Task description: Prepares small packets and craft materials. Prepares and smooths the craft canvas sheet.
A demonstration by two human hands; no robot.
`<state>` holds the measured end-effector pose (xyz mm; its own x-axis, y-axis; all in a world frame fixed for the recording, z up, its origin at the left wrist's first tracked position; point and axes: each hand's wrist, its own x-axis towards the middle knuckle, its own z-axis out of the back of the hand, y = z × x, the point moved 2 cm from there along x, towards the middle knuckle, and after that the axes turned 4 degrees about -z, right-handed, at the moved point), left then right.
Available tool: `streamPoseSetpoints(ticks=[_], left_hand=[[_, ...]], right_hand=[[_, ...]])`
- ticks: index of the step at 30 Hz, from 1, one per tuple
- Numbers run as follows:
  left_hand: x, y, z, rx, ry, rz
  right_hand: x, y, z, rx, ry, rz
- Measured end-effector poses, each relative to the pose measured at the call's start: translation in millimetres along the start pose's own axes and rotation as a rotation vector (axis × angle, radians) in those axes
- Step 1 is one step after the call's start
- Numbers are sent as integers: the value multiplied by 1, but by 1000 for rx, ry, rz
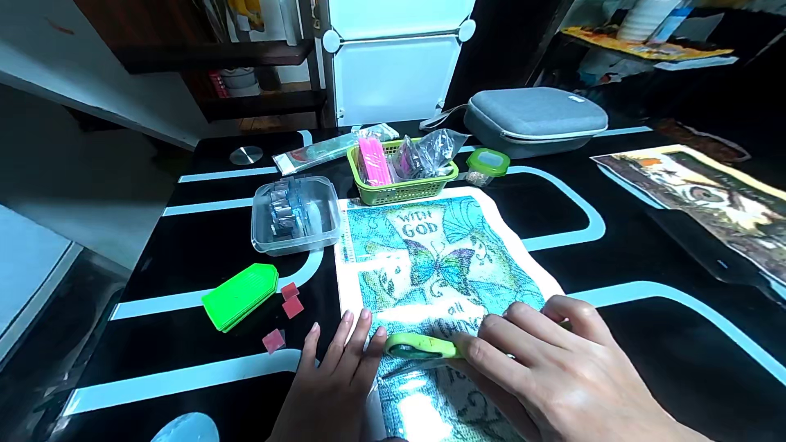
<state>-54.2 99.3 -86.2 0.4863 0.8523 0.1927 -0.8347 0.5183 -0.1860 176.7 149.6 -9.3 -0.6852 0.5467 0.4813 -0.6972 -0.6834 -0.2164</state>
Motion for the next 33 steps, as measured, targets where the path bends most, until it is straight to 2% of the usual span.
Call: streamPoseSetpoints(ticks=[33], left_hand=[[1, 1, 1, -1, 33, 8]], right_hand=[[0, -6, -2, 19, -5, 3]])
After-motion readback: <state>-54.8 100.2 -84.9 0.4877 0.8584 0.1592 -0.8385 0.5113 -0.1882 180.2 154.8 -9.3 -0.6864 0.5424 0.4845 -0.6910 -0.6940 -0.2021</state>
